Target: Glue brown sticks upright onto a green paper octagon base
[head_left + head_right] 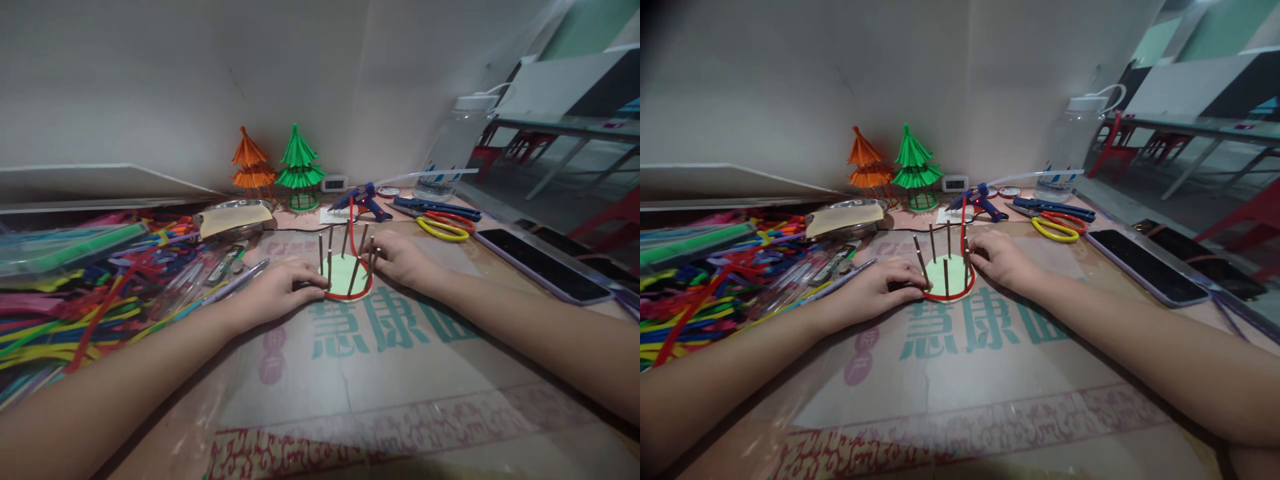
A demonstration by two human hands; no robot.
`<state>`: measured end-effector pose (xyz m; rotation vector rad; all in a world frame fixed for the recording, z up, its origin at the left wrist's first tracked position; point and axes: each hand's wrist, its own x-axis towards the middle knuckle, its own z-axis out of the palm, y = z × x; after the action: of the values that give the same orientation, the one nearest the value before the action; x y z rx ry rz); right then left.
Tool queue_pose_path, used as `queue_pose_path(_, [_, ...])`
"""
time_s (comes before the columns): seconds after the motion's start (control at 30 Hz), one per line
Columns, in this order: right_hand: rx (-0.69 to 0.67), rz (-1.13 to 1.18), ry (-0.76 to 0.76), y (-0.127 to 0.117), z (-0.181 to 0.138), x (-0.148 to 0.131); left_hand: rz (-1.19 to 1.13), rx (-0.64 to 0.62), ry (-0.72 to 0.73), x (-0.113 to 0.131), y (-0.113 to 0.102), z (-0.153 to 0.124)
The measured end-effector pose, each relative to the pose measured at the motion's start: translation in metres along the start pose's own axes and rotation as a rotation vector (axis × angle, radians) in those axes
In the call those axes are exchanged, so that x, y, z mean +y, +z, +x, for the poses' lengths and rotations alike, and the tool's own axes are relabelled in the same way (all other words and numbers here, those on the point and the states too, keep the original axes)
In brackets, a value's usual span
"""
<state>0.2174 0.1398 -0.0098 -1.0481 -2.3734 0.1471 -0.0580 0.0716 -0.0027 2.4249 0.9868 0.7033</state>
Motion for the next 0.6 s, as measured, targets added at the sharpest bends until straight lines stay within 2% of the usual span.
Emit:
queue_pose_path(0.23, [-0.008,0.022,0.01,0.002,0.001,0.002,0.041,0.076,-0.084,0.01,0.007,0.0])
queue_pose_path(0.6, [-0.006,0.026,0.017,0.001,-0.001,-0.001,-0.115,0.05,-0.317,0.016,0.01,0.004])
